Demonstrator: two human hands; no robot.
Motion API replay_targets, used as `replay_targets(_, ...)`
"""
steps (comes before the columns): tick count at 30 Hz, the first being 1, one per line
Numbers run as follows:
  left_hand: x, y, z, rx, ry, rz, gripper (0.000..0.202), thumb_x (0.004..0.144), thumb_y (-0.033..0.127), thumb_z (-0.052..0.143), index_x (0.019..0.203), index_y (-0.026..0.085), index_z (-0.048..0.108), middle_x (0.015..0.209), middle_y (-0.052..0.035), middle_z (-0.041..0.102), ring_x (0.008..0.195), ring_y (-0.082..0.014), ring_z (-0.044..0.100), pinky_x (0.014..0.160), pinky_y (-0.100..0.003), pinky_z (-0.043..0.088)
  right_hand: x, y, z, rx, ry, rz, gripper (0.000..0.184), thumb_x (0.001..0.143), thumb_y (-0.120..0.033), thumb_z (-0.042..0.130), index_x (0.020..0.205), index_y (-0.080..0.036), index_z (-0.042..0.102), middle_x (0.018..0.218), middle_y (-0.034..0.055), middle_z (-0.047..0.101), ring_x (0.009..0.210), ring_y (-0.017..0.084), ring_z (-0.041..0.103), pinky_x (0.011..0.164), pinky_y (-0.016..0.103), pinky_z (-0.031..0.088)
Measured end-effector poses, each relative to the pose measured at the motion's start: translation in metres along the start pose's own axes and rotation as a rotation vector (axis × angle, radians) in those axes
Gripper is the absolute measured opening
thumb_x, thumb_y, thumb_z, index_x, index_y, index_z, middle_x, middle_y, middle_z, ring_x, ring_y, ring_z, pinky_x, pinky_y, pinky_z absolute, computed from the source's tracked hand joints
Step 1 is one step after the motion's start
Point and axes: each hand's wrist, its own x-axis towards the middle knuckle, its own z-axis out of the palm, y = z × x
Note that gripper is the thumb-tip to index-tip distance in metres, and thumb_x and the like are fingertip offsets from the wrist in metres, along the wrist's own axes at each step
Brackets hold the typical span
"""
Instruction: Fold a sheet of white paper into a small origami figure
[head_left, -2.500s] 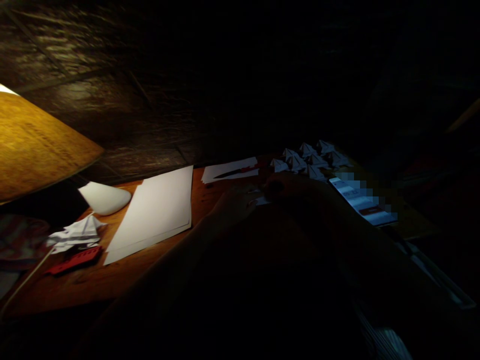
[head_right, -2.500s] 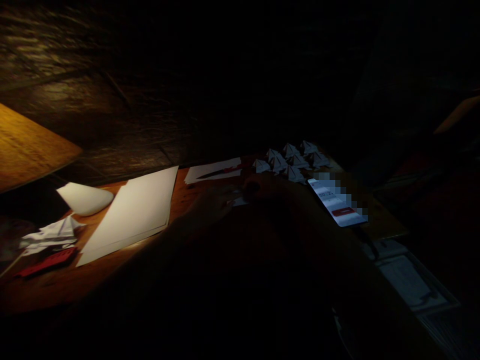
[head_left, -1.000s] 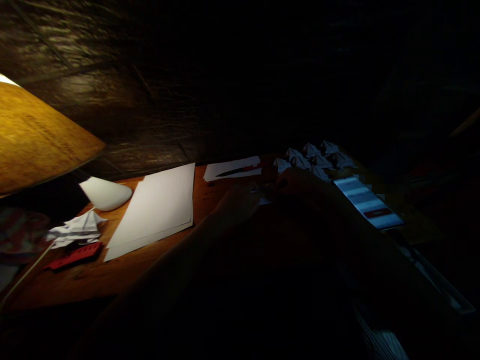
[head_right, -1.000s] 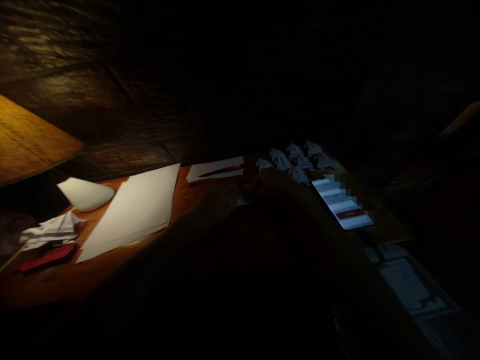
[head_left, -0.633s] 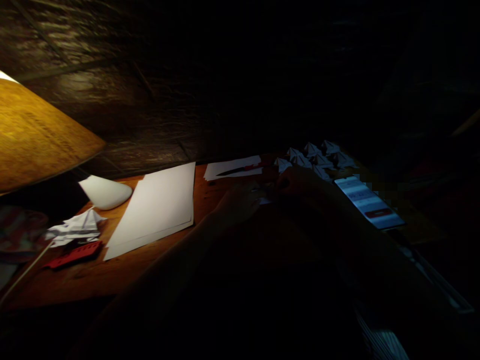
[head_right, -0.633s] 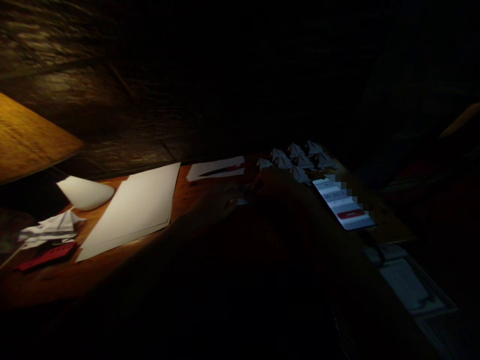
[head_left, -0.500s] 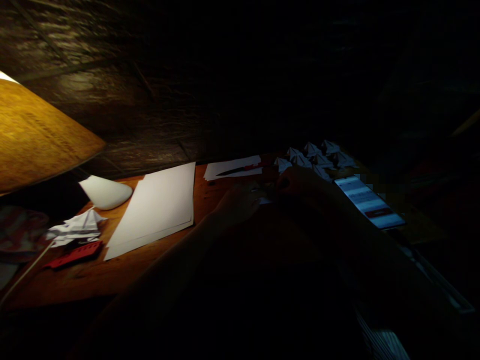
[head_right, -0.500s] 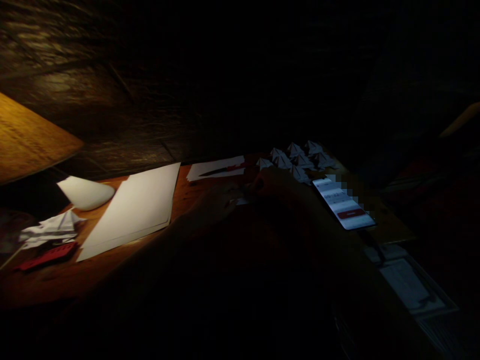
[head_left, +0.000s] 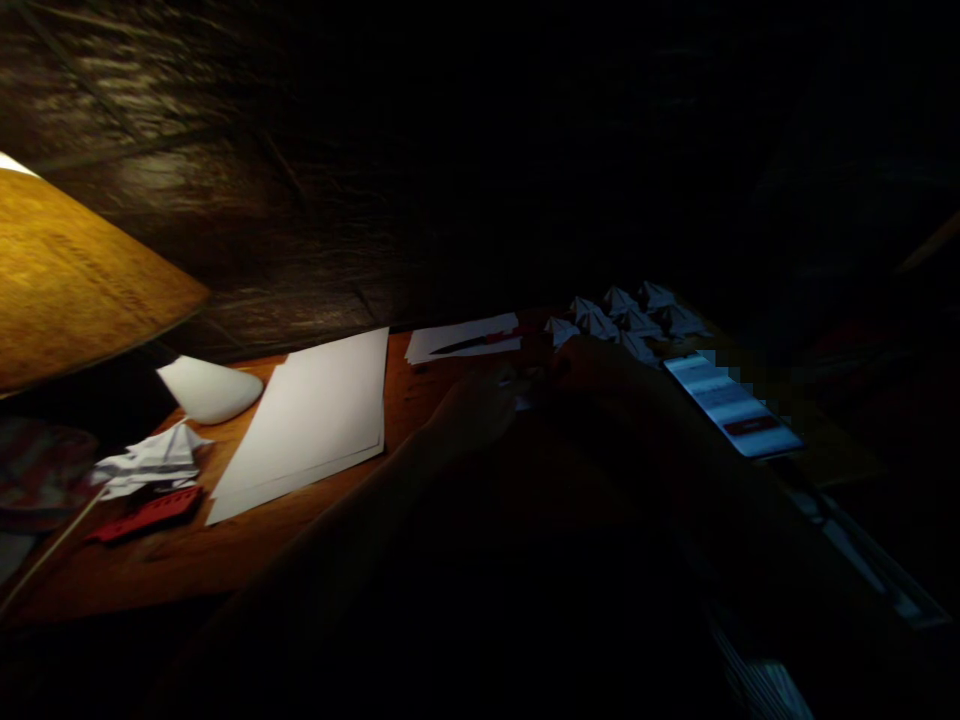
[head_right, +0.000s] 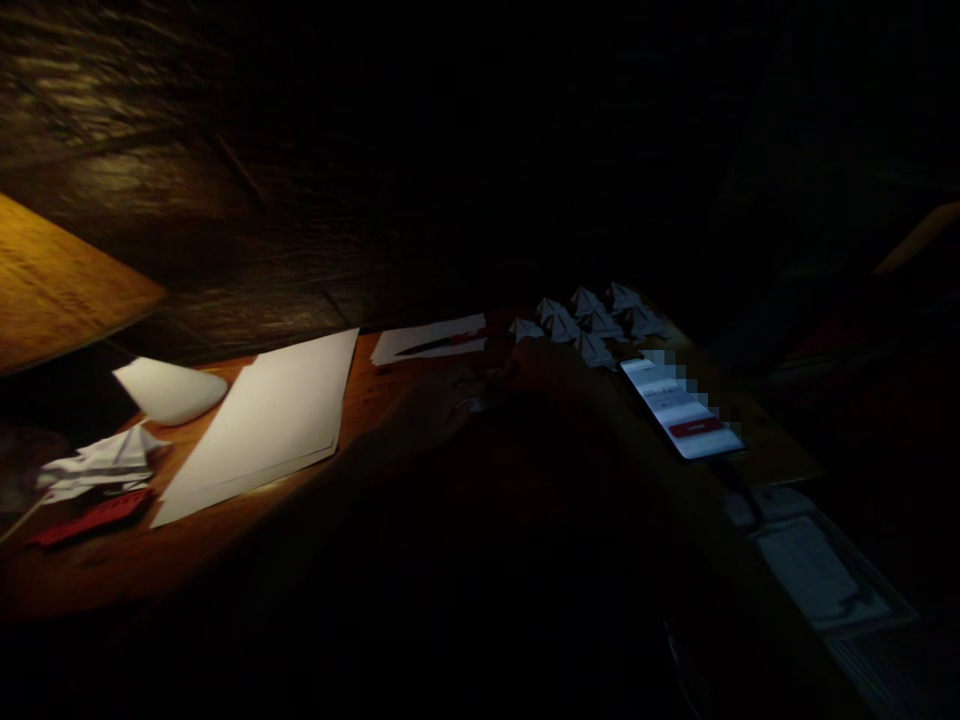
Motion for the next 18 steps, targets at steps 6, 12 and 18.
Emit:
replay_targets(6, -0.0017, -0.0026, 0.0023, -0.005, 0.02, 0.004, 0.044, 0.094, 0.019, 0.05, 0.136, 0.026, 0.059, 0.126, -0.0075, 0.059, 0.104, -0.0241, 0.061, 0.087, -0.038, 0.052, 0.0002, 0.0021, 0.003, 0.064, 0.003, -0.035, 0.024, 0.078, -0.036, 0.075, 0.098, -0.026, 0.081, 0.097, 0.0041, 0.079, 0.084, 0.02, 0.071, 0.063, 0.026, 0.043)
replay_targets(12, -0.001, -0.0037, 0.0016, -0.007, 0.024, 0.032, 0.045, 0.093, 0.018, 0.05, 0.136, 0.026, 0.059, 0.125, -0.0081, 0.059, 0.103, -0.0241, 0.061, 0.088, -0.04, 0.052, 0.0009, 0.0039, 0.0025, 0.115, -0.023, -0.043, 0.022, 0.077, -0.035, 0.075, 0.096, -0.024, 0.082, 0.093, 0.0029, 0.079, 0.078, 0.018, 0.07, 0.063, 0.025, 0.043)
replay_targets(18, -0.0005, -0.0026, 0.0013, -0.025, 0.034, 0.017, 0.037, 0.095, 0.019, 0.049, 0.127, 0.024, 0.066, 0.123, -0.0083, 0.06, 0.105, -0.0244, 0.061, 0.088, -0.04, 0.053, 0.0018, 0.0071, 0.0019, 0.107, -0.025, -0.055, 0.026, 0.073, -0.038, 0.079, 0.096, -0.026, 0.082, 0.096, 0.003, 0.079, 0.079, 0.019, 0.07, 0.063, 0.026, 0.043)
